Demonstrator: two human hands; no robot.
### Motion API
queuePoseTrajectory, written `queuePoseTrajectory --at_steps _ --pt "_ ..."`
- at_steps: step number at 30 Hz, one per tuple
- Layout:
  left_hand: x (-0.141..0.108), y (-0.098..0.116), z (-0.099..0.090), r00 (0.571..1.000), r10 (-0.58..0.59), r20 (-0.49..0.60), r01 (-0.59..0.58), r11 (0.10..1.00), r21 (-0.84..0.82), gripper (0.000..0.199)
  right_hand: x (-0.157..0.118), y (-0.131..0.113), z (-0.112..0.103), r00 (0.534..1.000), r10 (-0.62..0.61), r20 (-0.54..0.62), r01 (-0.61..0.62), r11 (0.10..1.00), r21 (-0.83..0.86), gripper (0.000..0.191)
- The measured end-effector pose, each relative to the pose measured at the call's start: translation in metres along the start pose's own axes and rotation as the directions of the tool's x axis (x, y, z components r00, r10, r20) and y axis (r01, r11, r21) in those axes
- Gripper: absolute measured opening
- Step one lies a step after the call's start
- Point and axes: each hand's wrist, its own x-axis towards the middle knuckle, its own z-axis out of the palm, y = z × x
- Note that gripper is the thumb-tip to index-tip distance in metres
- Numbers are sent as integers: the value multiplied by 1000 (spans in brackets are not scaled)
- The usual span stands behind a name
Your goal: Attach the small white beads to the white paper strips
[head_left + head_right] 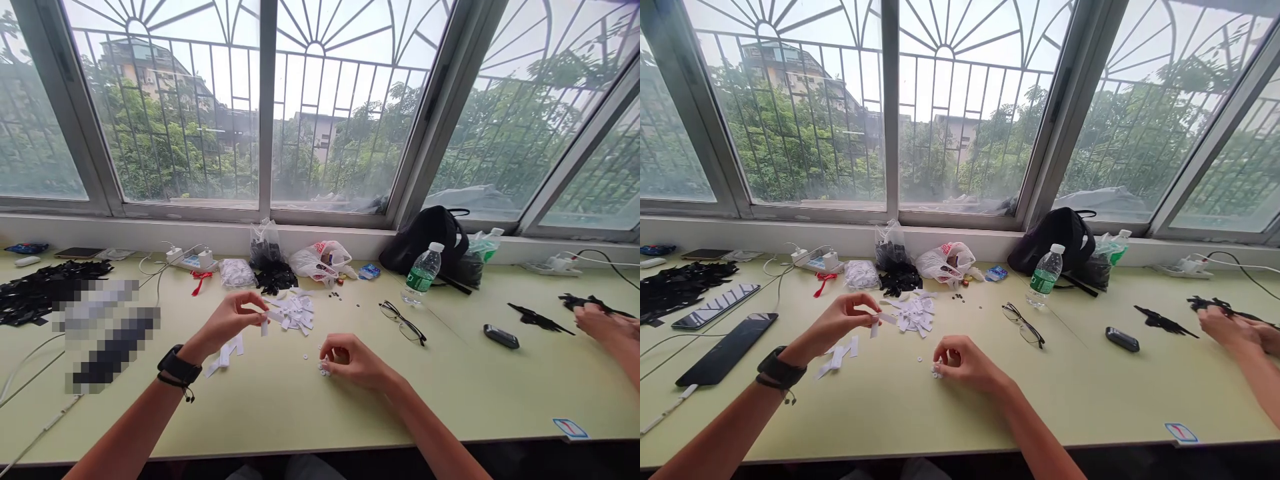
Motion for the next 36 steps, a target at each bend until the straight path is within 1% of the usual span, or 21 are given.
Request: queuePoseTrajectory --at_steps 2,6,11,16,19,21,25,29,31,33,36 --pt "11 -3 5 999 13 -35 -16 994 -106 19 0 1 -1 1000 1 12 -1 1000 8 8" --pt "28 -21 13 997 -58 -54 41 957 -286 14 1 3 0 999 17 29 -18 1000 17 9" --pt "32 -47 17 995 -91 -43 67 919 -388 18 0 4 0 998 42 38 -42 999 10 9" --pt "28 -53 17 992 -124 -9 112 919 -379 24 0 3 0 997 51 60 -52 999 12 15" --pt "28 -55 16 996 -94 -5 86 932 -353 29 1 3 -1 997 58 55 -58 998 -12 17" --pt "29 -59 16 998 -59 -7 53 943 -329 32 1 4 -2 998 60 23 -59 998 -32 17" --pt "30 -65 19 998 -22 -66 1 954 -300 32 2 7 -3 996 48 -78 -50 999 -20 18" --pt "29 -64 23 997 -48 -66 27 957 -290 32 10 1 -3 984 9 -178 -15 999 -31 18" --pt "29 -62 24 995 -60 -77 40 972 -233 33 19 -6 0 986 -24 -165 17 999 -48 15" --pt "27 -61 26 995 -55 -78 38 978 -205 33 33 -15 4 993 -56 -106 51 997 -57 11" --pt "26 -61 30 999 -41 -35 31 963 -269 32 59 -21 15 995 -97 -36 93 992 -90 4"
